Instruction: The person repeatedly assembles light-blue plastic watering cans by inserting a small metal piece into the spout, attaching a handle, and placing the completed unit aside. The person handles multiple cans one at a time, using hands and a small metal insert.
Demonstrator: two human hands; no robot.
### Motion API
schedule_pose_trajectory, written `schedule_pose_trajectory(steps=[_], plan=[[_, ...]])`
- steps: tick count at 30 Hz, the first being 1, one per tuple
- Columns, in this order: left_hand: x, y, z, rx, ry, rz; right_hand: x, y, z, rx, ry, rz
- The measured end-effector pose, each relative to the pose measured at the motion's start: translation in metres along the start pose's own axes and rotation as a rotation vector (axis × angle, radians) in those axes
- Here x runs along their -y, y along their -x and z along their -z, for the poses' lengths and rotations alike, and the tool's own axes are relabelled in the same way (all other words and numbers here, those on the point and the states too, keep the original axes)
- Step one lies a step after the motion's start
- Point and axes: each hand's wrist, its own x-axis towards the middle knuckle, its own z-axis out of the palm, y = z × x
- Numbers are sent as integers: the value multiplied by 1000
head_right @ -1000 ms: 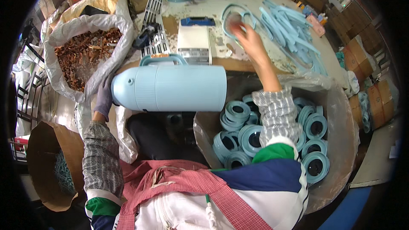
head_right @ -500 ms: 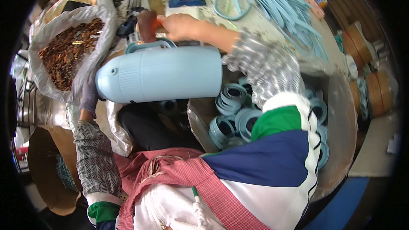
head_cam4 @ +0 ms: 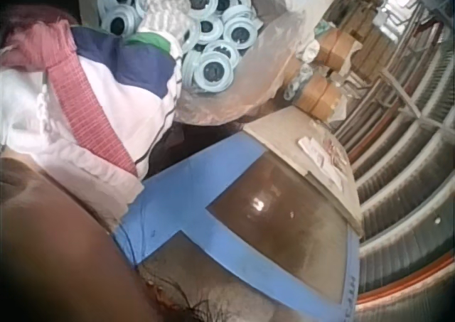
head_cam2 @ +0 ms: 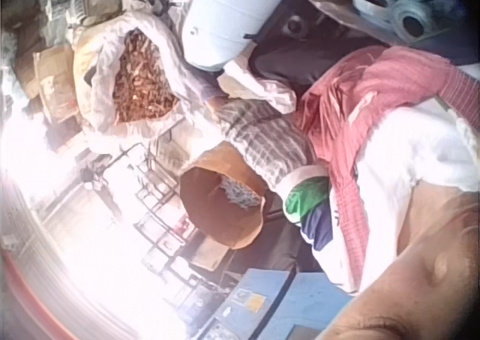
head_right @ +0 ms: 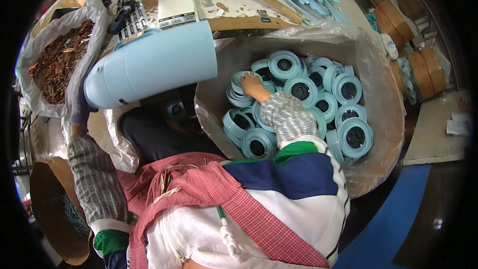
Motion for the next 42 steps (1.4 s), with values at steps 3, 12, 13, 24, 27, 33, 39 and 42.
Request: schedule_pose_trajectory(steps=[3, 12, 13, 24, 27, 33, 39, 42], plan=[[104, 2, 63, -175, -291, -654, -8, -28, -59, -112, 84, 92], [159, 207, 48, -470, 512, 103, 128, 88, 205, -722, -1064, 739], [158, 216, 38, -473, 479, 59, 151, 96, 221, -866, -1065, 827], [207, 248, 44, -264, 691, 41, 217, 154, 269, -1172, -958, 1434], [200, 244, 61, -333, 1035, 49, 224, 138, 256, -1158, -1104, 1186], [-1, 322, 71, -798, -658, -1145, 289, 18, 154, 557, -1981, 663], [-116, 332, 26, -245, -935, -1167, 325, 18, 130, 814, -805, 942], [-105, 316, 37, -321, -897, -450, 246, -22, 237, -481, -957, 1380]])
